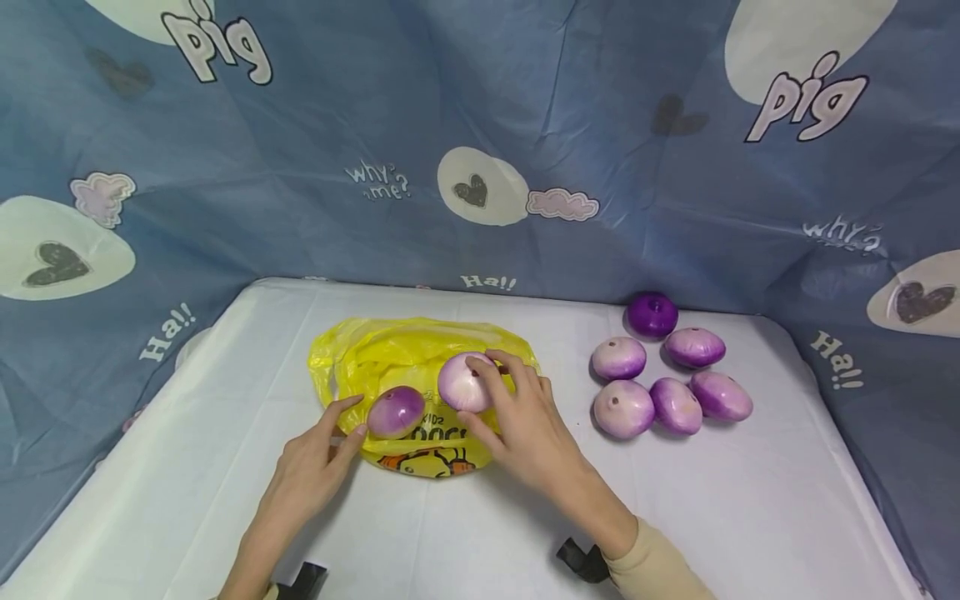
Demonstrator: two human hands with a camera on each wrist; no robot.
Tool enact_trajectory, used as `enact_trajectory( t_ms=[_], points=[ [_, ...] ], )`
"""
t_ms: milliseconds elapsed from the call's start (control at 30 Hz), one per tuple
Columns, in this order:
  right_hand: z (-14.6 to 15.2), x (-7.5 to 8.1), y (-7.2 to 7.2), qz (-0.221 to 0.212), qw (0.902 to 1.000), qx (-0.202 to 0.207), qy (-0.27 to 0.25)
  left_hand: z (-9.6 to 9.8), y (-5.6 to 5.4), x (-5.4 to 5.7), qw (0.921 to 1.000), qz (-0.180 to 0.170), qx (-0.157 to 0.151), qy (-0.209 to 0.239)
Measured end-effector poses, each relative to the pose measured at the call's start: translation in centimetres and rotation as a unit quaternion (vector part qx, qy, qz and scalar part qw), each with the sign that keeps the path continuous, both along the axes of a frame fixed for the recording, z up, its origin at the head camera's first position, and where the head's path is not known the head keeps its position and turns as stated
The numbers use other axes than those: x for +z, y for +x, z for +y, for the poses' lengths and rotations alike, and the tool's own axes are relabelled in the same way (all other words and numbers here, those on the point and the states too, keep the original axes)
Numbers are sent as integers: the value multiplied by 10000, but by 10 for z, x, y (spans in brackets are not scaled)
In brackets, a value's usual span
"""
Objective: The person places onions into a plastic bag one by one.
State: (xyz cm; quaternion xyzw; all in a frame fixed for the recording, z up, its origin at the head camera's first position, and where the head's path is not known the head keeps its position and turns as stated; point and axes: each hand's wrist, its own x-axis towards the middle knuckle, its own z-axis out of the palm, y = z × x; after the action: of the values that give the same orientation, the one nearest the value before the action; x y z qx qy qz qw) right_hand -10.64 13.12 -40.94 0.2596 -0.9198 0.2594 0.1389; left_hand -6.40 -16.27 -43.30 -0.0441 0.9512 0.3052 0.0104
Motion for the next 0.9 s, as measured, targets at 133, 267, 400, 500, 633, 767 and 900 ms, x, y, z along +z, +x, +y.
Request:
enact_trajectory(
  t_ms=[133, 267, 400, 500, 633, 767, 900],
  points=[
    [-4, -3, 3, 47, 9999, 112, 59, -1, 0, 0, 10000, 6, -7, 12],
    [-6, -5, 6, -28, 9998, 185, 99, -1, 0, 0, 10000, -6, -7, 48],
    [-8, -7, 8, -178, 9994, 237, 158, 0, 0, 0, 10000, -4, -5, 62],
    [-10, -10, 9, -224, 9992, 264, 209, 0, 0, -1, 10000, 14, -9, 55],
    [-12, -13, 9, -215, 9989, 329, 245, 0, 1, -1, 10000, 53, -28, 49],
    [-14, -16, 10, -231, 9987, 339, 288, 0, 1, -1, 9999, 96, -54, 36],
    [-15, -17, 10, -254, 9986, 338, 333, -1, 0, -1, 9999, 88, -59, 35]
  ],
)
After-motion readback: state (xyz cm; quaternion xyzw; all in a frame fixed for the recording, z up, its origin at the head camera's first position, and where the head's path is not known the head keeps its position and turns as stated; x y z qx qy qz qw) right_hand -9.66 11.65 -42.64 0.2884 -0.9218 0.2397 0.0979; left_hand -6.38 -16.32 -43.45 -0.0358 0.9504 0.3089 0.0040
